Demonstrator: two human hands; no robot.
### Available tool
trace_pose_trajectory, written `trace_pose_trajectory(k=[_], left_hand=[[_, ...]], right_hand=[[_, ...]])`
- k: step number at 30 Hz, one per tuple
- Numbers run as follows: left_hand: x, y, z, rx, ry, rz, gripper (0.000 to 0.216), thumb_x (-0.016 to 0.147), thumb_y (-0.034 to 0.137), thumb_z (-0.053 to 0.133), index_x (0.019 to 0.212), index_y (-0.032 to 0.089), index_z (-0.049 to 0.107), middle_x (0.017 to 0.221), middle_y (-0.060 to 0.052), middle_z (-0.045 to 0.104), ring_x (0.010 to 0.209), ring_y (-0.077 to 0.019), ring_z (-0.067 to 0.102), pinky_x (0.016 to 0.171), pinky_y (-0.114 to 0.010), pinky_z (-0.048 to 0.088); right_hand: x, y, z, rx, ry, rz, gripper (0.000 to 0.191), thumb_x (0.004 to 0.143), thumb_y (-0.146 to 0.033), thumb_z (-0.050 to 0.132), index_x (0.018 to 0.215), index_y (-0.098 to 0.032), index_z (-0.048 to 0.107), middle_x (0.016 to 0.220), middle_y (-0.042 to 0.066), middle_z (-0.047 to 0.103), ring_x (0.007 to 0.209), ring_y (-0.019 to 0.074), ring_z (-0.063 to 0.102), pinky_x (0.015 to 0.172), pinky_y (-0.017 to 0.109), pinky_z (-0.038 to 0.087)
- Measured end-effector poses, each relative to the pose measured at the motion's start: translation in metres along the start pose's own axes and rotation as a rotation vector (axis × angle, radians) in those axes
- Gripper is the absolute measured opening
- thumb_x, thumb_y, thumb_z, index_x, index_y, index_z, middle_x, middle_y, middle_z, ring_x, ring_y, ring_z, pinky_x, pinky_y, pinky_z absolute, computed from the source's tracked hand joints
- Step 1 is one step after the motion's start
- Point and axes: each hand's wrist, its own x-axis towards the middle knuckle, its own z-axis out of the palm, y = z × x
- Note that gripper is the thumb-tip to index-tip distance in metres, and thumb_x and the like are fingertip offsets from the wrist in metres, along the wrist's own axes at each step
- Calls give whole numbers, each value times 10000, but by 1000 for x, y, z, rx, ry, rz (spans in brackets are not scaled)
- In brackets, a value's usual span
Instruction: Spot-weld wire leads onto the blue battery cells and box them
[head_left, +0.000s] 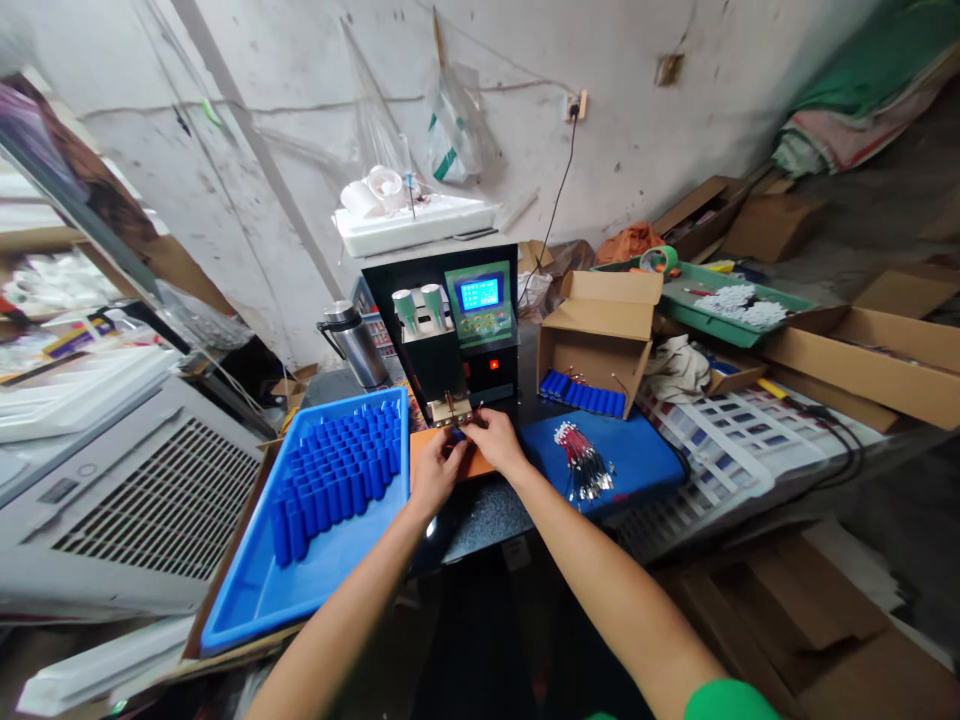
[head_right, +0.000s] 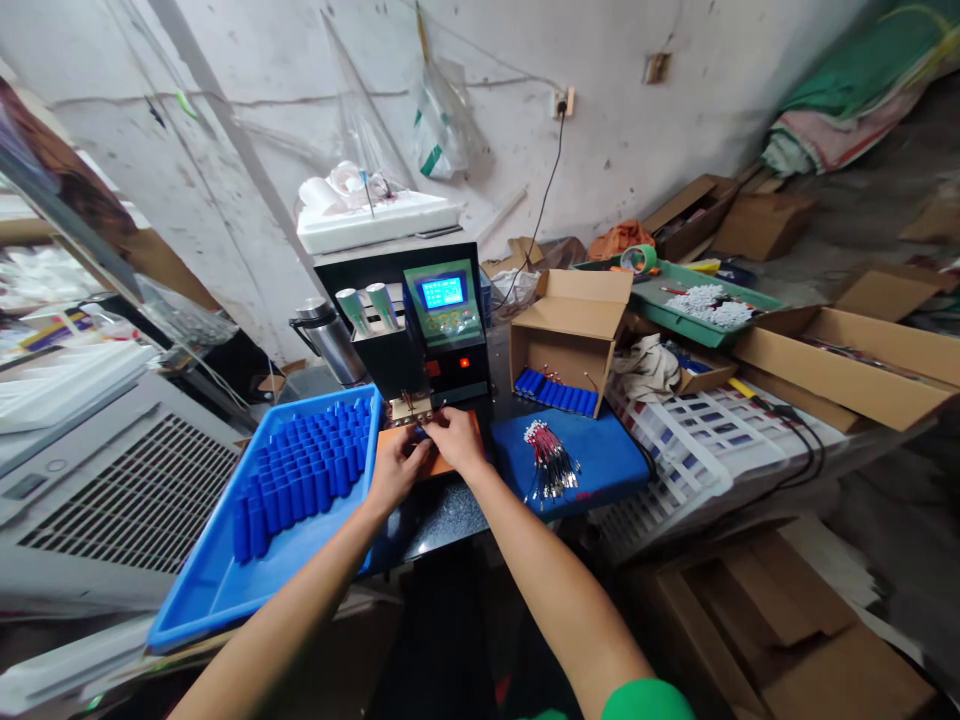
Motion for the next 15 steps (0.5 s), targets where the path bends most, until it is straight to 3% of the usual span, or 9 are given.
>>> trace_pose_trajectory(k=[10,15], left_hand=[[0,4,1,3,11,0,323,854,386,570,1072,155,631,943,-63,701,844,-200,646,792,-323,513],[-2,11,2,14,24,4,314,852,396,559,1041,157,639,922,-50,696,807,-180,634,768,-303,506]], right_hand=[[-7,4,-7,28,-25,-42,179,775,-367,610,753,-194,649,745,13,672,711,179,611,648,258,457],[-17,4,-15,-40,-45,-62,215,757,-383,607,657,-194,580,651,1,606,623,164,551,590,257,403]])
